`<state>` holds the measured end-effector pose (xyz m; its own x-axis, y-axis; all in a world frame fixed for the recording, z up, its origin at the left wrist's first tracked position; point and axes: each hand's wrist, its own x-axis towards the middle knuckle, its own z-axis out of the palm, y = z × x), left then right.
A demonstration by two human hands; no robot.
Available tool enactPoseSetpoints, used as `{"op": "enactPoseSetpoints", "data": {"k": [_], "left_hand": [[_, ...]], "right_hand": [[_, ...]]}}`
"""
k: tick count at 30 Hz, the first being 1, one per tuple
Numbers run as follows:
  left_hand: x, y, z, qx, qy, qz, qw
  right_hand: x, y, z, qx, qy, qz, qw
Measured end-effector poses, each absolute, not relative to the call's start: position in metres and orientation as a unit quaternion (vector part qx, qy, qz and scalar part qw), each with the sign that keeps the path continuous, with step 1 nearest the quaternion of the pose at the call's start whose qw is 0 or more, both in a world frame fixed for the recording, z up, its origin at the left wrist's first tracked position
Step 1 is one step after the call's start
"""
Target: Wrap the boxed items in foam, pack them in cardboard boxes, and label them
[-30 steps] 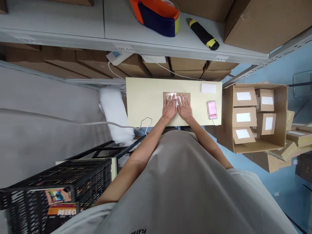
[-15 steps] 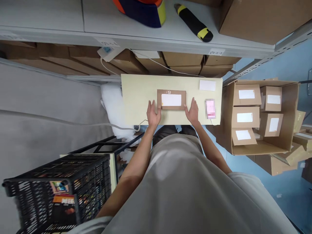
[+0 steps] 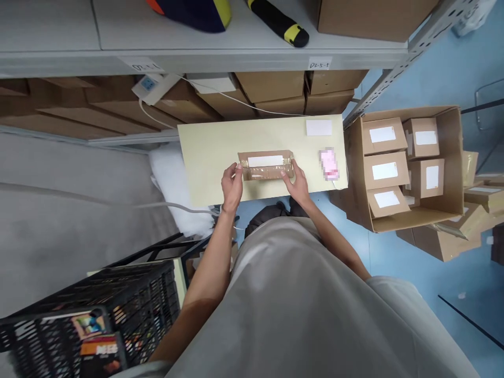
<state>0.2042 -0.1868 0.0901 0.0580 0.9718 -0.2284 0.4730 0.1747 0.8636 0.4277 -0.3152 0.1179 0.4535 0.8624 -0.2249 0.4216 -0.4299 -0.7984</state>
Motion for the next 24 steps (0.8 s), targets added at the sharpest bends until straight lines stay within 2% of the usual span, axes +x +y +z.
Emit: {"op": "enactPoseSetpoints", "data": {"k": [6, 11, 18, 24], "left_hand": [[0.216, -0.226, 0.126, 0.563, 0.588, 0.347, 0.465], [0.245, -0.276, 0.140, 0.583, 0.549, 0.319, 0.507], [0.297, -0.322, 0.163, 0.645, 0.431, 0.273, 0.569], [0.347, -0.350, 0.206, 0.714, 0.326, 0.259, 0.563]], "right_hand": [[0.421, -0.364, 0.172, -0.798, -0.366, 0.267, 0.398], [0.415, -0.437, 0.201, -0.827, -0.297, 0.211, 0.427], [0.404, -0.529, 0.220, -0.853, -0.143, 0.111, 0.490], [0.428, -0.572, 0.216, -0.857, -0.068, 0.077, 0.505]]}}
